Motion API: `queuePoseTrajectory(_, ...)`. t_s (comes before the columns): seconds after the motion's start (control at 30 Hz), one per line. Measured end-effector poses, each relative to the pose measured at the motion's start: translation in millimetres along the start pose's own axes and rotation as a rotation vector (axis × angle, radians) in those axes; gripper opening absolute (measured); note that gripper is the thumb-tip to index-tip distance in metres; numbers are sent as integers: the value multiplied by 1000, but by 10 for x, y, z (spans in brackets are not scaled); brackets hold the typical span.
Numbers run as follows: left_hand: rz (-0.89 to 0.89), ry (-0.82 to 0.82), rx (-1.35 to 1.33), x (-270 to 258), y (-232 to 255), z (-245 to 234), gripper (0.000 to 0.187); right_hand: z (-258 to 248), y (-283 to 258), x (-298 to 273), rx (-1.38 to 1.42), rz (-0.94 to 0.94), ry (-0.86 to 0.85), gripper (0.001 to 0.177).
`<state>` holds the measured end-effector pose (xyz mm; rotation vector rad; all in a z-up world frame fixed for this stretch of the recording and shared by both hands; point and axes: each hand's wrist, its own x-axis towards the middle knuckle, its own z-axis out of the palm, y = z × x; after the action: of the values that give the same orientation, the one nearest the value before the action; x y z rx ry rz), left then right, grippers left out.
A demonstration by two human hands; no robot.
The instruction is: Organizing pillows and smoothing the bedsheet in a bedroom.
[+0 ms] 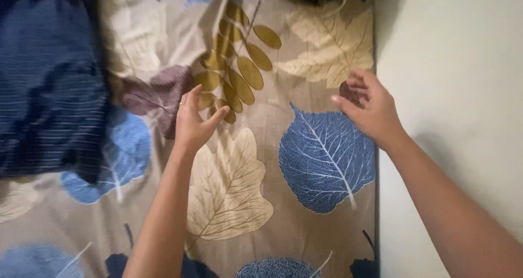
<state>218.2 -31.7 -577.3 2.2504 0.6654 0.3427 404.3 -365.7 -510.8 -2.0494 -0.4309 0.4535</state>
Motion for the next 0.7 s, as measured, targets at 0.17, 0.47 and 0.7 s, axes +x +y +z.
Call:
queuePoseTrajectory(0.17,-18,-28,105,68,-523,771,97,255,460,160,-41,-6,4,75)
queuePoseTrajectory(0.47,-273,-262,304,703,-802,1790,166,348,571,898,-110,-4,-1,75)
queuePoseTrajectory(0.7,-502,-453,346,792,-542,1740,187,418,743,1663,-101,-68,95,72)
